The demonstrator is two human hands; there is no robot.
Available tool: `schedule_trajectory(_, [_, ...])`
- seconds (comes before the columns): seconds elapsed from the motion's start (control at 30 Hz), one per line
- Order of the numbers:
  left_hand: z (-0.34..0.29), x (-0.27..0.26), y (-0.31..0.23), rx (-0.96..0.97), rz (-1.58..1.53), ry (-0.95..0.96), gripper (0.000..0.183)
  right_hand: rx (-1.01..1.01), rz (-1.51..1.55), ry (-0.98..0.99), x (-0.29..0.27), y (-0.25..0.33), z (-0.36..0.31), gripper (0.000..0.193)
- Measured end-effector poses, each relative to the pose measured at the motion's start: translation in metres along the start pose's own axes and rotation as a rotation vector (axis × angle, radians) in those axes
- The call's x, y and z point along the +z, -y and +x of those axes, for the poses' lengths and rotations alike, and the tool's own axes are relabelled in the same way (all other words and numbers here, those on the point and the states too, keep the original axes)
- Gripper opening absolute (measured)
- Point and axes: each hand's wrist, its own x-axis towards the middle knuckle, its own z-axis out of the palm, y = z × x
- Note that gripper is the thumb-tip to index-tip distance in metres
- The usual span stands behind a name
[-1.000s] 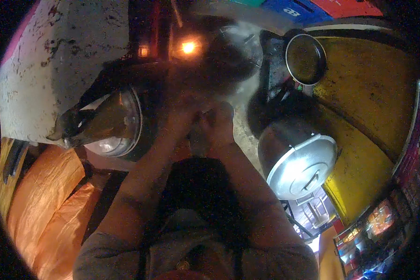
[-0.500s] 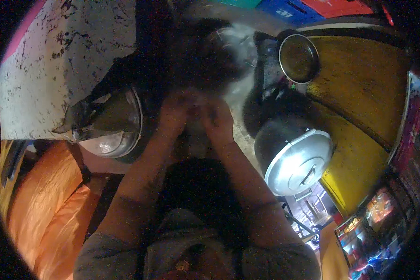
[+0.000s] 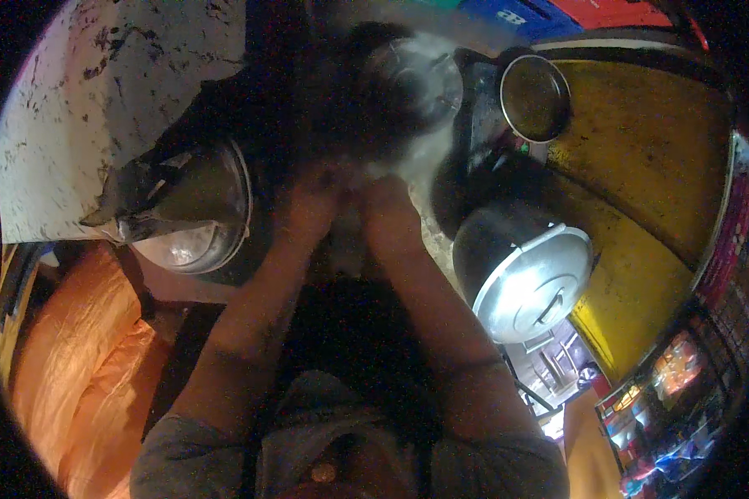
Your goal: The person carries a metal pot with a lid, places it onto a gas burner, adjusts the lid using a cloth, and lights the burner using a match.
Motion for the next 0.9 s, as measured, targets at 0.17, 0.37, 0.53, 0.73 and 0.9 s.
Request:
schedule_trajectory(0.17, [0.025, -0.020, 0.053, 0.478, 0.428, -0.156, 0.033, -0.054, 0.232, -0.210, -0.040, 0.018, 0.001, 0.018])
schedule_trajectory(0.37, [0.010, -0.003, -0.005, 0.116, 0.069, 0.315, 0.035, -0.134, 0.426, -0.441, -0.005, -0.008, 0.005, 0.010])
schedule_trajectory(0.53, [0.010, -0.006, -0.018, 0.244, 0.290, 0.116, 0.020, -0.094, 0.600, -0.350, -0.011, -0.012, 0.015, 0.013])
schedule_trajectory(0.73, [0.015, 0.003, -0.017, 0.426, 0.184, -0.072, 0.010, 0.070, 0.421, -0.345, 0.000, -0.004, 0.022, 0.023])
schedule_trajectory(0.9, [-0.001, 0.021, -0.058, 0.758, 0.125, -0.254, 0.011, 0.259, 0.249, -0.353, 0.014, -0.032, 0.023, 0.032])
